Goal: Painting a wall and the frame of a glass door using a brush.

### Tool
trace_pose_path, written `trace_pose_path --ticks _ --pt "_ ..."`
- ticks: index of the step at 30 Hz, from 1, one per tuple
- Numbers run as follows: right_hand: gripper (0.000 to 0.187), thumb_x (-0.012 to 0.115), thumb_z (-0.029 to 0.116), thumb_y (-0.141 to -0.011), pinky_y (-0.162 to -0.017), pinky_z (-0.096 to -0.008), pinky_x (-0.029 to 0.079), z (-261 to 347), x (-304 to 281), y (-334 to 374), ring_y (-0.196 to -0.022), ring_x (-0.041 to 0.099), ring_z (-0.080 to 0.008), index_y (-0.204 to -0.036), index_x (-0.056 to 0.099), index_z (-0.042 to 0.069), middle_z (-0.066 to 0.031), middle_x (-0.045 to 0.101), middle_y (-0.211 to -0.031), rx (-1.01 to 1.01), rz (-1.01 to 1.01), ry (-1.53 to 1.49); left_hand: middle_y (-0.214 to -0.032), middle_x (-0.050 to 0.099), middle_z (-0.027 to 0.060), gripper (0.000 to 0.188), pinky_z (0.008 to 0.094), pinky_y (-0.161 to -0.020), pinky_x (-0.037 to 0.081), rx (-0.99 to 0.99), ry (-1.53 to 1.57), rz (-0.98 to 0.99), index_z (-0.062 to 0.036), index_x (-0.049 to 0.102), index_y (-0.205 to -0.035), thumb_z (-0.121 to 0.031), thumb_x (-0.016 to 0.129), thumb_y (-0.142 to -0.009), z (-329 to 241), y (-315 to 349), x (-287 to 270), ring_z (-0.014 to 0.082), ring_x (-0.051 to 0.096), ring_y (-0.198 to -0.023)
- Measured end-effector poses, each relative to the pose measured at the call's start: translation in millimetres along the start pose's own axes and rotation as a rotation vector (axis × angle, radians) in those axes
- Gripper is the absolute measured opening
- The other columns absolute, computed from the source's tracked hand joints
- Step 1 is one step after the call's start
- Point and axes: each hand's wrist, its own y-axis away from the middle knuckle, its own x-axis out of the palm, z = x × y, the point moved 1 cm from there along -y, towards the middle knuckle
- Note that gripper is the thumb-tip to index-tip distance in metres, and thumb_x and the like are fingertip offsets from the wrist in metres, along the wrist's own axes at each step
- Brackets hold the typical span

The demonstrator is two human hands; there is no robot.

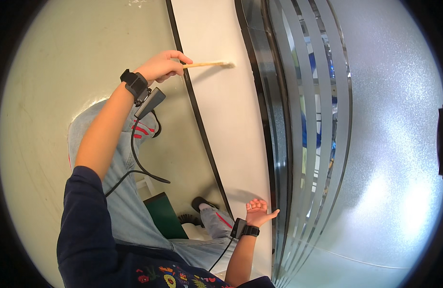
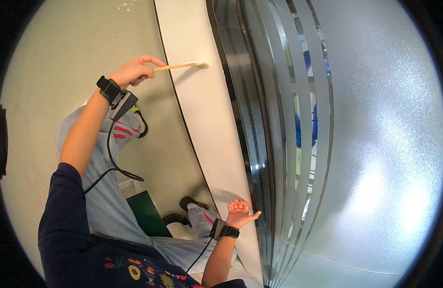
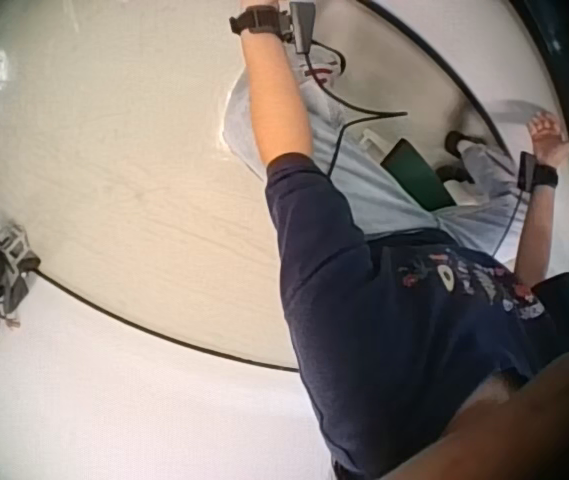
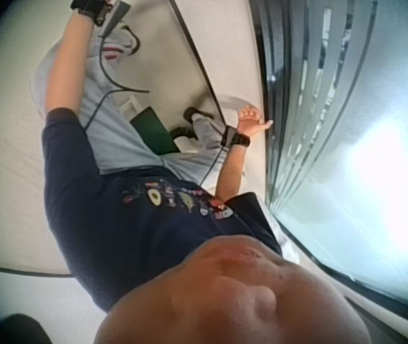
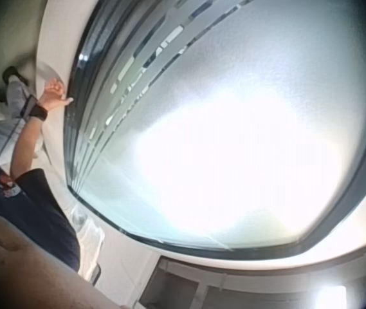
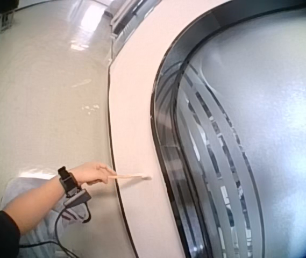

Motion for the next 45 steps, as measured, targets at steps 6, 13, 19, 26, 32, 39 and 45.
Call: trace_pose_path --ticks 6,13,19,26,32,39,45 --pt "0.073 0.030 0.076 -0.068 -0.060 -0.0369 0.042 0.8 -0.8 0.5 -0.064 0.053 -0.0240 -0.070 0.053 0.007 -0.0100 0.057 -0.071 0.002 -0.014 -0.009 -0.052 0.039 -0.0049 0.030 0.0195 -0.035 0.016 0.046 0.082 -0.053 -0.0056 0.054 -0.098 -0.006 0.053 -0.068 1.6 -2.5 -4.5 0.0018 0.025 -0.038" --pt "0.073 0.030 0.076 -0.067 -0.060 -0.0367 0.042 2.2 -1.7 0.7 -0.064 0.053 -0.0237 -0.070 0.053 0.007 -0.0100 0.057 -0.072 -0.007 -0.008 -0.006 -0.051 0.038 -0.0044 0.020 0.0222 -0.036 0.020 0.064 -0.012 -0.149 -0.0082 0.054 -0.090 -0.009 0.055 -0.070 10.8 -5.0 3.8 0.0039 0.029 -0.040" --pt "0.073 0.030 0.076 -0.067 -0.061 -0.0366 0.042 0.5 -1.5 0.7 -0.065 0.054 -0.0237 -0.071 0.053 0.007 -0.0093 0.058 -0.072 -0.014 -0.006 0.016 -0.054 0.040 -0.0043 0.024 0.0224 -0.046 0.029 0.150 -0.474 -0.037 -0.0091 0.059 -0.090 -0.007 0.056 -0.066 17.4 -5.2 0.3 0.0061 0.035 -0.048" --pt "0.073 0.029 0.076 -0.067 -0.061 -0.0369 0.042 0.5 -0.8 0.4 -0.066 0.054 -0.0239 -0.071 0.053 0.007 -0.0096 0.057 -0.071 0.001 -0.007 -0.003 -0.059 0.044 -0.0010 0.029 0.0241 -0.052 0.034 0.239 -0.596 0.043 -0.0098 0.061 -0.091 -0.009 0.060 -0.062 32.8 -8.3 16.2 0.0093 0.041 -0.055" --pt "0.073 0.029 0.076 -0.068 -0.061 -0.0372 0.042 2.0 0.3 1.4 -0.066 0.054 -0.0242 -0.072 0.053 0.006 -0.0096 0.057 -0.071 -0.008 -0.014 0.018 -0.062 0.048 0.0005 0.029 0.0240 -0.057 0.038 0.184 -0.410 -0.242 -0.0085 0.059 -0.092 -0.008 0.060 -0.062 19.0 -10.0 -4.4 0.0098 0.045 -0.059" --pt "0.074 0.029 0.076 -0.067 -0.061 -0.0374 0.042 1.1 -0.6 1.2 -0.066 0.053 -0.0242 -0.073 0.053 0.006 -0.0100 0.057 -0.071 -0.002 -0.003 0.000 -0.058 0.047 -0.0020 0.027 0.0224 -0.055 0.035 0.171 -0.102 -0.439 -0.0077 0.060 -0.094 -0.013 0.061 -0.067 11.9 -8.5 -3.7 0.0078 0.043 -0.058" --pt "0.074 0.029 0.076 -0.068 -0.061 -0.0376 0.042 0.5 -2.1 -1.1 -0.066 0.053 -0.0243 -0.073 0.053 0.006 -0.0100 0.057 -0.071 0.001 0.008 -0.008 -0.058 0.050 -0.0009 0.025 0.0223 -0.050 0.035 0.152 -0.255 -0.240 -0.0076 0.061 -0.090 -0.011 0.058 -0.066 22.3 -14.8 -4.1 0.0069 0.044 -0.054"
